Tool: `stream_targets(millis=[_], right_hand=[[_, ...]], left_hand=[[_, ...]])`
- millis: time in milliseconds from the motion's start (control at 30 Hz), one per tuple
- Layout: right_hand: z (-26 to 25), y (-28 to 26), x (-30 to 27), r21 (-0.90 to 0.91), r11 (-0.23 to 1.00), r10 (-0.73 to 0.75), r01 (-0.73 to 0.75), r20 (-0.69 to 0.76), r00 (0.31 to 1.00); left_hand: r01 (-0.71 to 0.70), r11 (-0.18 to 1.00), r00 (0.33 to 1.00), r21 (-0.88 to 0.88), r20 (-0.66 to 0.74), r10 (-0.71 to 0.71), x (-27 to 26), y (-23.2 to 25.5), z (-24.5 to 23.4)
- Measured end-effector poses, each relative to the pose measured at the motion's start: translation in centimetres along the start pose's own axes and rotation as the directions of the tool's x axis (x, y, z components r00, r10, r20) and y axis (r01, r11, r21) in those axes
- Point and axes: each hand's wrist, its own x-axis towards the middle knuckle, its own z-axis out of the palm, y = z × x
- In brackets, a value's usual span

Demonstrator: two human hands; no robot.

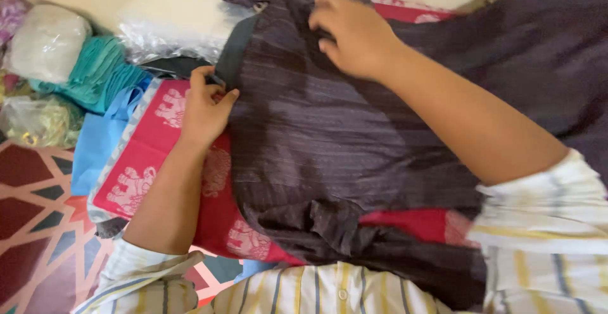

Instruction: Folding a patterned garment on a flat surface in a storage area.

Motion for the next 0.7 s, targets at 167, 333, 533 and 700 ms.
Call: stream_targets(millis=[167,333,533,700], right_hand=[[-1.8,-4.7,-13.6,-0.011,0.999,0.039,-0.039,0.086,0.996],[-2.6,-9.4,-23.3,0.053,0.991,0.115,-0.124,0.145,0.983],[-2.9,-12.7,-29.3,-0.030,0.969,0.236,-0.245,0.411,0.881],[-2.8,-14.4,-32.3,0.169,0.958,0.156,-0.230,0.362,0.919]], left_hand=[[-0.011,0.994,1.000,-0.105,0.009,0.012,0.2,-2.2,0.8],[-0.054,0.996,0.998,0.070,-0.022,0.056,-0.5,-1.8,0.5],[-0.067,0.998,0.997,0.007,0.049,0.066,-1.3,0.7,-1.0],[0.307,0.896,0.870,0.319,0.286,-0.400,-5.1,9.9,-2.7]])
